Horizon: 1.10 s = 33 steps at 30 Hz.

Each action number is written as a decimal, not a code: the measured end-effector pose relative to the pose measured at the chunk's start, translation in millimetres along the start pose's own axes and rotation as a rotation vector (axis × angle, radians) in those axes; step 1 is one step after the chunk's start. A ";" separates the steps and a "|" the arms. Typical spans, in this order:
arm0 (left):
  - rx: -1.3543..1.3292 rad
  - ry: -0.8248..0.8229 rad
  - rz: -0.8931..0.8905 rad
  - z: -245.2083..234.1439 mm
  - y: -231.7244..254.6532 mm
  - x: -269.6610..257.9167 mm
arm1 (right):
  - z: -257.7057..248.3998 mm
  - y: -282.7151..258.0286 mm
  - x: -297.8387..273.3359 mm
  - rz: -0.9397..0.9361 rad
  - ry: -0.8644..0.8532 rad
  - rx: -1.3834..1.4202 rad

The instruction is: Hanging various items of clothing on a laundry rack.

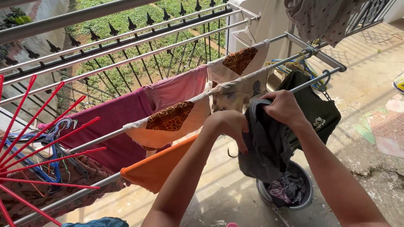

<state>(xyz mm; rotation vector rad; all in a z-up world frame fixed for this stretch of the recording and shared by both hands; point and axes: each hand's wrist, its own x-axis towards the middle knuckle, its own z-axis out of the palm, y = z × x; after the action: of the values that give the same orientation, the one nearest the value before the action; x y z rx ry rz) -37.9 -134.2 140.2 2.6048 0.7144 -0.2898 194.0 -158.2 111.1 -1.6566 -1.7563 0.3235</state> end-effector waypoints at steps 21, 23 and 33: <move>0.619 0.226 -0.180 -14.0 -120.3 -24.8 | -138.4 142.7 65.8 0.260 -0.064 0.372; 0.526 0.417 -0.020 -26.6 -139.5 -23.1 | -131.2 110.4 59.8 0.244 -0.153 0.509; 0.114 0.418 0.228 -22.9 -125.5 -52.3 | -73.6 88.4 83.6 0.148 -0.541 -0.088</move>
<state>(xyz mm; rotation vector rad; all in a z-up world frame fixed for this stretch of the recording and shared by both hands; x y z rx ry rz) -146.1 -49.1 133.5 2.8555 0.5327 0.2994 313.2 -85.2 136.7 -1.8867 -2.0542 0.8380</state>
